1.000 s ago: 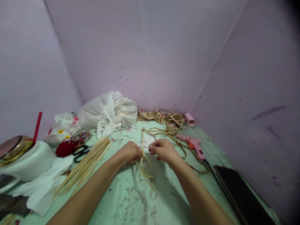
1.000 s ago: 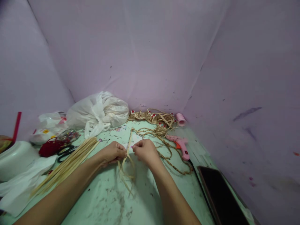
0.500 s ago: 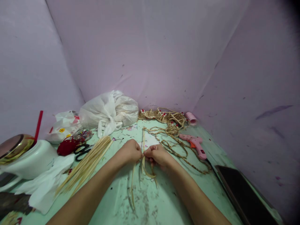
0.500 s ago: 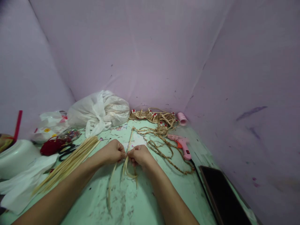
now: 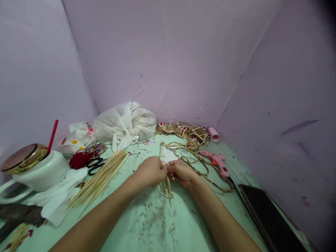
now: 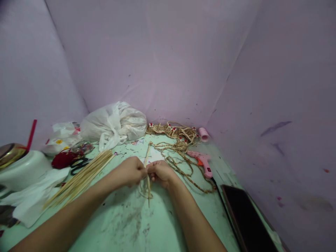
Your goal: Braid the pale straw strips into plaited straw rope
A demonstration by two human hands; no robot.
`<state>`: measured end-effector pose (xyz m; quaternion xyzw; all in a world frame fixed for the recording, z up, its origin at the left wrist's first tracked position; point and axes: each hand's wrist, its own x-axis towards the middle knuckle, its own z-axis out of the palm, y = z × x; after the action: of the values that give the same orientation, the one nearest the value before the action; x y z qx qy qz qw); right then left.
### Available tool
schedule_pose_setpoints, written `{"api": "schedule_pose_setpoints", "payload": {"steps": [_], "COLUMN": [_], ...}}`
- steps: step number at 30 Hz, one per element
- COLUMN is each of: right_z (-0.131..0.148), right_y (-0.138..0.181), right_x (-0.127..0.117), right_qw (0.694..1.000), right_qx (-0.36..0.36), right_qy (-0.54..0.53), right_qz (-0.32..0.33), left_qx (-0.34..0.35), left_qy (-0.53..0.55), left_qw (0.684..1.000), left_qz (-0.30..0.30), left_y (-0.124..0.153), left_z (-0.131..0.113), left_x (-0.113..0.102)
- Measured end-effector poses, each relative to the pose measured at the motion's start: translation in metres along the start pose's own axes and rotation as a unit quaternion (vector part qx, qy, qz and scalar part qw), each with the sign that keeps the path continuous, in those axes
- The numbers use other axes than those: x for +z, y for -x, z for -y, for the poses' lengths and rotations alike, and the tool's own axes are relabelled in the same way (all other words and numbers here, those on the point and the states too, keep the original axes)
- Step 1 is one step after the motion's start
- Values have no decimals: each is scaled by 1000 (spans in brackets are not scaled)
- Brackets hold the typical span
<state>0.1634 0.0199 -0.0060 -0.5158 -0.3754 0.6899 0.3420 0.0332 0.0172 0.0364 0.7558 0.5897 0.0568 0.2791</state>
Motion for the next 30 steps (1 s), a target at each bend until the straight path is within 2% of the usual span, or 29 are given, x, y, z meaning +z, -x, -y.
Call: {"api": "schedule_pose_setpoints", "payload": {"steps": [2,3,6,8,9,11,14,16,18,20,22,24,27,30], "right_z": [-1,-2,-2,-2,-2,-3,-4,-6,-6,-5,-2,2,8,10], "right_y": [-1,-1,0,1,1,2,0,-1,-2,1,6,14,25,32], "right_x": [-4,-6,-8,-8,-7,-6,-4,-2,1,4,9,13,17,21], "right_qw": [999,997,996,997,998,999,995,977,935,873,818,787,777,789], "right_qx": [2,2,-1,0,1,-8,-46,-79,-121,-163,-182,-173,-140,-136], "right_qy": [-34,-47,-62,-48,-35,-1,90,197,329,446,524,563,578,573], "right_qz": [39,54,65,57,53,46,27,-11,-63,-114,-153,-185,-205,-172], "left_qx": [-42,-71,-117,-125,-130,-135,-136,-144,-153,-150,-139,-132,-139,-151], "left_qy": [108,177,368,436,448,441,380,323,281,272,284,302,332,363], "left_qw": [993,982,917,875,864,867,901,925,939,945,945,942,931,918], "left_qz": [-20,-11,103,171,189,191,159,140,126,105,85,69,53,48], "left_y": [-11,-15,-25,-27,-27,-27,-27,-26,-25,-24,-23,-23,-24,-22], "left_z": [9,13,19,19,19,19,21,22,21,19,16,16,18,22], "left_x": [-7,-8,-1,7,9,12,11,10,10,12,16,20,25,27]}}
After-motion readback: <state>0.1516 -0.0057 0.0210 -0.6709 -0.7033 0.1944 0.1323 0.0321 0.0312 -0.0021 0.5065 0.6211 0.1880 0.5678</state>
